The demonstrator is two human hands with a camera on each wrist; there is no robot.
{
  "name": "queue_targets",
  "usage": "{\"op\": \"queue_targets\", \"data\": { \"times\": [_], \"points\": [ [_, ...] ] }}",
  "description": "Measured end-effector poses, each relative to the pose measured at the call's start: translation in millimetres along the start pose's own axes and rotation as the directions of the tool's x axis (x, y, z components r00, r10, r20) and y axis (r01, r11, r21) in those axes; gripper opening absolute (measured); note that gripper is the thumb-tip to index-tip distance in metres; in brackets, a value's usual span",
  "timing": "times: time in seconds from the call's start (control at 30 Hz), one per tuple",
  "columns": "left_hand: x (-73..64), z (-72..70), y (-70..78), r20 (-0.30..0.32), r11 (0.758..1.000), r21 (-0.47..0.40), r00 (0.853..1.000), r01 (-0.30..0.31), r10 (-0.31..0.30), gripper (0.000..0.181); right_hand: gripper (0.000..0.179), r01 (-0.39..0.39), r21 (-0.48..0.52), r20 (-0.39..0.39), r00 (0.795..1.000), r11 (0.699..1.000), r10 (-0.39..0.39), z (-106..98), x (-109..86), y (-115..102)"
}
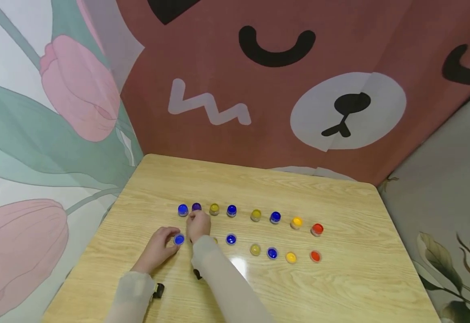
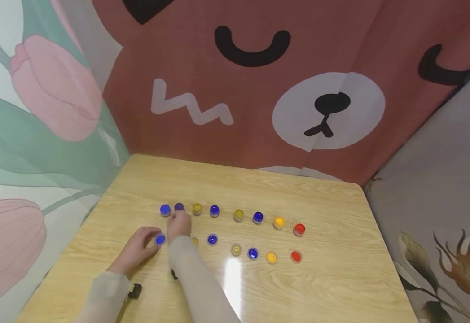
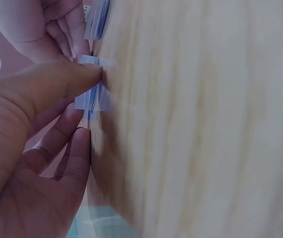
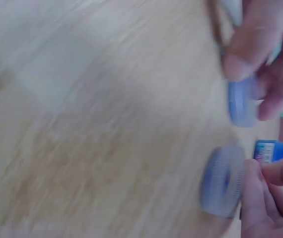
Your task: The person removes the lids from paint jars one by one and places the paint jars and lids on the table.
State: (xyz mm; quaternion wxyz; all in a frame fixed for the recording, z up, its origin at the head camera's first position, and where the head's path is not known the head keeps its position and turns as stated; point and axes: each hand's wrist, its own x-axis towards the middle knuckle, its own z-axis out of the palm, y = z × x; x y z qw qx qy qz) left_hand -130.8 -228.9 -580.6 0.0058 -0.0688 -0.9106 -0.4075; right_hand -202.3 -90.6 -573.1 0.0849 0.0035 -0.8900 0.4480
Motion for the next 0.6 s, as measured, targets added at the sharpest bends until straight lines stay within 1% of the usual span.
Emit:
{"op": "queue_targets", "data": {
  "times": [0.1, 0.2, 0.27, 0.37, 0.5, 0.6],
  "points": [
    [0.7, 0.7, -1.8, -0.009, 0.999, 0.035, 1.0, -0.018, 0.018, 0.041, 0.009, 0.001, 0.068, 0.106, 0.994, 0.998, -0.009, -9.3, 0.9, 0.9],
    [0.4, 0.9, -1.9, -0.006, 0.998, 0.059, 1.0, -0.013, 0.013, 0.043, 0.017, -0.013, 0.132, 0.216, 0.976, 0.991, -0.016, -25.3, 0.6, 4.3],
    [-1.1, -0.2, -1.3, 0.006, 0.997, 0.072, 1.0, 0.001, -0.001, 0.046, 0.02, -0.03, 0.162, 0.271, 0.963, 0.986, -0.015, -39.5, -0.5, 7.4],
    [-3.8, -3.3, -1.8, 0.019, 0.994, 0.104, 0.999, 0.033, -0.035, 0.05, 0.022, -0.043, 0.216, 0.319, 0.947, 0.975, -0.029, -63.9, -3.2, 11.7],
    [-5.6, -8.0, -1.3, 0.033, 0.986, 0.158, 0.998, 0.054, -0.059, 0.056, 0.023, -0.009, 0.279, 0.332, 0.939, 0.96, -0.087, -100.7, -11.4, 18.8],
    [-8.6, -11.8, -1.5, 0.039, 0.98, 0.188, 0.997, 0.063, -0.072, 0.057, 0.025, -0.002, 0.286, 0.359, 0.927, 0.958, -0.105, -128.5, -22.4, 27.9]
  ]
}}
